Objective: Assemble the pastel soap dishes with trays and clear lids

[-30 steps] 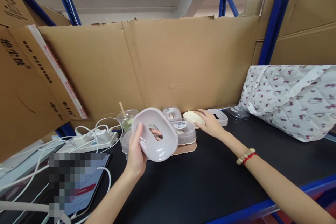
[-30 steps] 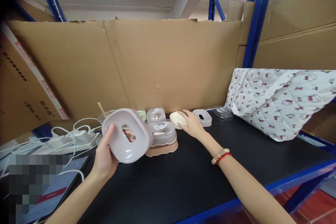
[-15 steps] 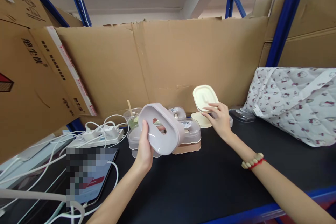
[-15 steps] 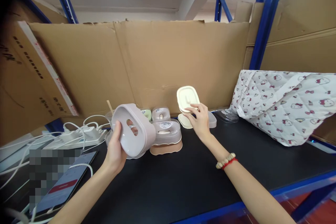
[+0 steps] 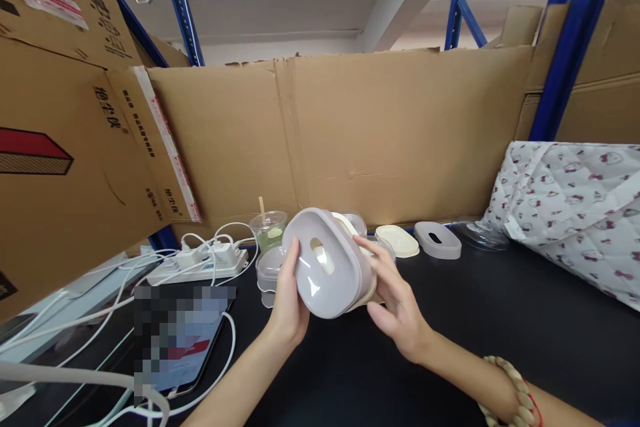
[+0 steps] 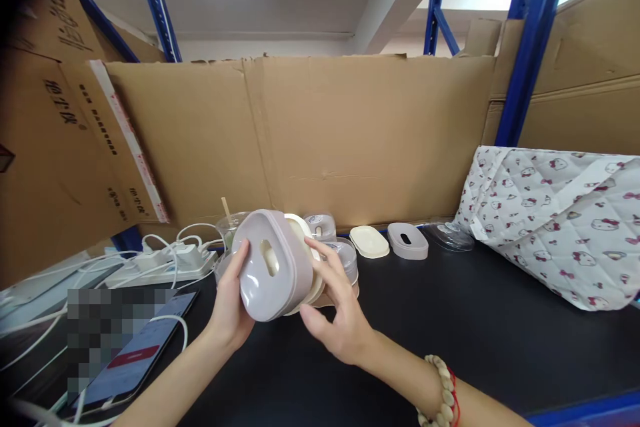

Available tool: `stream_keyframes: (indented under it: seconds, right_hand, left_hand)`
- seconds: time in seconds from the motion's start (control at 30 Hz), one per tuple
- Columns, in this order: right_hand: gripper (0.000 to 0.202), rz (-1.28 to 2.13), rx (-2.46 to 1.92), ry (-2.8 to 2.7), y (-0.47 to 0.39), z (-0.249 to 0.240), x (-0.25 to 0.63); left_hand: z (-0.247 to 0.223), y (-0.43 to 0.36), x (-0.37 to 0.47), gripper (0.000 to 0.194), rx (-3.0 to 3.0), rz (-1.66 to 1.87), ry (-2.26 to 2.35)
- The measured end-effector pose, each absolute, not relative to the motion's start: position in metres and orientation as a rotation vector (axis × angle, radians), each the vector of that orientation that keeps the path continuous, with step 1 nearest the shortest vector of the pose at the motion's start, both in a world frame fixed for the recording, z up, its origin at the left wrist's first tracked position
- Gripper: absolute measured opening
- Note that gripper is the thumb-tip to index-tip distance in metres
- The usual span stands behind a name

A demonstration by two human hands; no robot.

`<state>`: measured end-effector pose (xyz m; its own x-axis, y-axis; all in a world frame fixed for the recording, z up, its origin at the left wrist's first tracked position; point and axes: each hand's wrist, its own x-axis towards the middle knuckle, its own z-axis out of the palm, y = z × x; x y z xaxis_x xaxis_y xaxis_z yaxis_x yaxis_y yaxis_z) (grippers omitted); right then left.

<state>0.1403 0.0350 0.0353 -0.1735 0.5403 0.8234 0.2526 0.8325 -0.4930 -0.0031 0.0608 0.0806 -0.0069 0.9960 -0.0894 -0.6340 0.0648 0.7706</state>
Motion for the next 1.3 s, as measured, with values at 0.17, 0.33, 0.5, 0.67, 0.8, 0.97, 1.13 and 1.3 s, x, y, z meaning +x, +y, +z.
stream_keyframes:
  seconds: [0.17, 0.33, 0.5, 0.67, 0.8, 0.97, 1.13, 1.3]
  right_hand:
    - [0.079, 0.718, -0.688, -1.424, 0.036, 0.041, 0.138]
    - [0.09, 0.894, -0.875, -1.47, 0.034, 0.051, 0.139]
    - [0.078, 0.95, -0.878, -1.449, 0.036, 0.046, 0.14]
    - [0.073, 0.909, -0.831, -1.496, 0.036, 0.046, 0.14]
    - [0.067, 0.778, -0.899, -1.434, 0.054, 0.056, 0.161]
    - [0.049, 0.234, -1.234, -1.057, 0.092, 0.061, 0.228]
    - [0.053, -0.221, -1.853, -0.943, 0.096, 0.049, 0.295]
    - [0.063, -0.185, -2.204, -0.748, 0.086, 0.031, 0.338]
  left_hand:
    - [0.072, 0.06, -0.002, 0.038, 0.75, 1.487, 0.72]
    - [0.063, 0.06, -0.002, 0.043, 1.059, 1.528, 0.692]
    - [0.062, 0.06, -0.002, 0.04, 1.117, 1.494, 0.699]
    - [0.066, 0.059, -0.003, 0.038, 1.149, 1.511, 0.673]
    - [0.074, 0.059, -0.004, 0.031, 0.893, 1.47, 0.738]
    - [0.086, 0.064, -0.006, 0.011, 0.552, 1.519, 0.884]
    - [0.093, 0.066, -0.007, 0.009, 0.503, 1.508, 0.863]
    - [0.092, 0.067, -0.007, 0.01, 0.542, 1.504, 0.852]
